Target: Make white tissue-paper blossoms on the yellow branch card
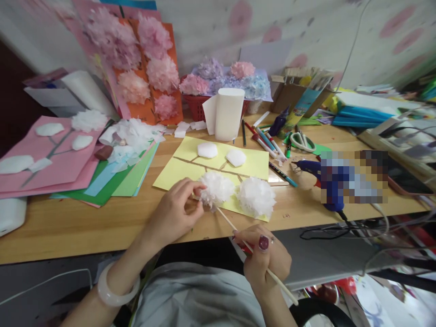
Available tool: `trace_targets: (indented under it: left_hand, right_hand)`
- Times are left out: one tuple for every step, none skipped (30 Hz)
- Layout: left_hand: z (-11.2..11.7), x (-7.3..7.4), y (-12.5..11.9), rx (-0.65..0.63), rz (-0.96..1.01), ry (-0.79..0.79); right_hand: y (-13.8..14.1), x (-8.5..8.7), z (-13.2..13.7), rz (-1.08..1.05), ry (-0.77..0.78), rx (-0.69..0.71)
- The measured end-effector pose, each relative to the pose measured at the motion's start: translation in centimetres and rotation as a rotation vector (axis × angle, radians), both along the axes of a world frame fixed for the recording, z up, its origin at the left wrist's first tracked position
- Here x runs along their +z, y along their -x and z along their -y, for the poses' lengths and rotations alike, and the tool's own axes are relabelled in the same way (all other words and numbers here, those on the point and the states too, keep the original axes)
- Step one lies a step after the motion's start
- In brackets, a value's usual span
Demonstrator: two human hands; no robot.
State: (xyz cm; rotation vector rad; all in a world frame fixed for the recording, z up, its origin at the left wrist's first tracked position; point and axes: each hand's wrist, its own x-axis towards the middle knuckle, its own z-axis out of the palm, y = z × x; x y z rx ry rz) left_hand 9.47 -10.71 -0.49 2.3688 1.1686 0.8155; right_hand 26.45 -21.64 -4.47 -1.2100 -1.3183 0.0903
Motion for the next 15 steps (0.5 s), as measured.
trace_targets:
  left_hand:
    - [-0.2, -0.2, 0.3, 0.021, -0.003, -0.034]
    - [-0.3, -0.4, 0.5, 0.042, -0.015, -0.058]
    - [-0.5, -0.6, 0.8, 0.054, -0.036, -0.063]
    - [-0.6, -0.9, 1.0, 0.056, -0.064, -0.047]
    - [-0.7, -1.1, 1.2, 0.045, -0.091, -0.020]
    - [-0.8, -1.3, 1.3, 0.027, -0.116, 0.014]
    - [-0.9, -1.5, 1.4, 0.009, -0.137, 0.049]
    - [-0.9, -1.7, 1.5, -0.006, -0.152, 0.078]
    - [-0.9, -1.8, 1.5, -0.013, -0.162, 0.096]
    - [-0.9, -1.8, 1.5, -0.014, -0.168, 0.102]
    - [-0.9, -1.9, 1.5, -0.013, -0.172, 0.103]
    - [-0.9, -2.0, 1.5, -0.013, -0.171, 0.099]
    - [-0.9, -2.0, 1.5, -0.015, -0.167, 0.090]
    - [-0.9, -2.0, 1.5, -0.017, -0.161, 0.082]
    - [-0.8, -2.1, 1.5, -0.019, -0.156, 0.076]
  right_hand:
    - [0.0, 0.0, 0.0, 0.014, 0.000, 0.007]
    - [-0.1, 0.0, 0.0, 0.027, -0.004, 0.012]
    - [-0.1, -0.1, 0.0, 0.041, -0.006, 0.016]
    - [-0.1, -0.1, 0.0, 0.063, -0.006, 0.019]
    - [-0.1, -0.2, 0.0, 0.091, -0.002, 0.022]
    - [-0.2, -0.3, 0.0, 0.120, 0.004, 0.025]
    - [-0.2, -0.5, -0.1, 0.149, 0.013, 0.027]
    - [-0.2, -0.7, -0.1, 0.178, 0.023, 0.030]
    - [-0.2, -0.8, -0.2, 0.205, 0.029, 0.035]
    - [-0.2, -1.0, -0.4, 0.230, 0.030, 0.045]
    - [-0.2, -1.1, -0.5, 0.253, 0.021, 0.055]
    - [-0.2, -1.2, -0.6, 0.275, 0.003, 0.064]
    - [-0.2, -1.2, -0.7, 0.292, -0.014, 0.073]
    - [-0.2, -1.2, -0.7, 0.299, -0.029, 0.081]
    - [-0.2, -1.1, -0.6, 0.297, -0.035, 0.085]
